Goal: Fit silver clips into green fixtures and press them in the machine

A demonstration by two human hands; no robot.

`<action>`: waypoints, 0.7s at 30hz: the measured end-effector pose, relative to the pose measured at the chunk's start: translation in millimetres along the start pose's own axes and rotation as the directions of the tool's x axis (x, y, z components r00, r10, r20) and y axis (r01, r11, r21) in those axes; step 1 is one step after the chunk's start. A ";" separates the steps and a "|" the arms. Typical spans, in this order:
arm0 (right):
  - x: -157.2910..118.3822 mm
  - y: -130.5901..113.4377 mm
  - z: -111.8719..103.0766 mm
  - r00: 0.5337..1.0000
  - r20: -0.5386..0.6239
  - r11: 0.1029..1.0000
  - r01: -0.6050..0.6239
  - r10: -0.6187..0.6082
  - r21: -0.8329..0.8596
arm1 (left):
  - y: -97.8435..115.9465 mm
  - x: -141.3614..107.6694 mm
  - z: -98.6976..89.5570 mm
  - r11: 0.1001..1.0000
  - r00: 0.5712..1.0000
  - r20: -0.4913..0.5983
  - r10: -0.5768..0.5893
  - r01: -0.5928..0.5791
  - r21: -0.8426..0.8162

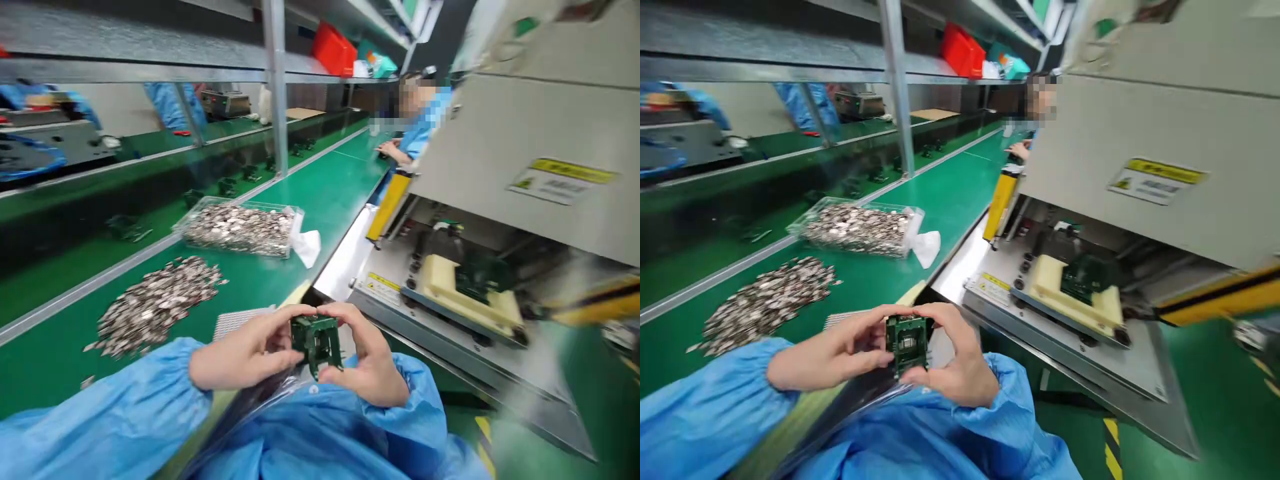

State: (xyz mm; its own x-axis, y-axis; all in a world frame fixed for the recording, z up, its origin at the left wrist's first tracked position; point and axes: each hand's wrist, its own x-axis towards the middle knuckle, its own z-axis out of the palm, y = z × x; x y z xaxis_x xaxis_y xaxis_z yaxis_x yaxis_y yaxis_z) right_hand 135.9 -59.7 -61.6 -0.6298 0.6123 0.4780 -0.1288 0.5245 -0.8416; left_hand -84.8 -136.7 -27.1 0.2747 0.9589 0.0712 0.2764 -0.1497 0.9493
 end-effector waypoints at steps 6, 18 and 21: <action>-71.3 -13.7 -105.5 0.446 -0.877 0.969 -0.079 -0.178 -0.236 | 35.7 148.8 39.5 0.894 0.910 0.120 0.397 -0.413 0.174; -72.7 -5.8 -207.9 0.497 -0.831 0.857 -0.285 -0.252 -0.430 | 49.1 258.3 117.0 0.964 0.963 -0.059 0.264 -0.266 -0.030; -41.6 -1.4 -225.2 0.696 -0.707 0.784 -0.366 -0.127 -0.501 | 34.3 216.5 71.7 0.963 0.976 -0.068 0.207 -0.216 -0.160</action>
State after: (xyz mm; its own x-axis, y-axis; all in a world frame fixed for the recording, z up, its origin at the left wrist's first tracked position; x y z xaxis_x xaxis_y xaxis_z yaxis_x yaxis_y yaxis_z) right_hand 334.8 47.3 -23.7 0.1197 0.7776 0.6172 0.5131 0.4838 -0.7090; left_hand 50.2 48.5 -1.1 0.2628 0.9211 0.2871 0.0600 -0.3126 0.9480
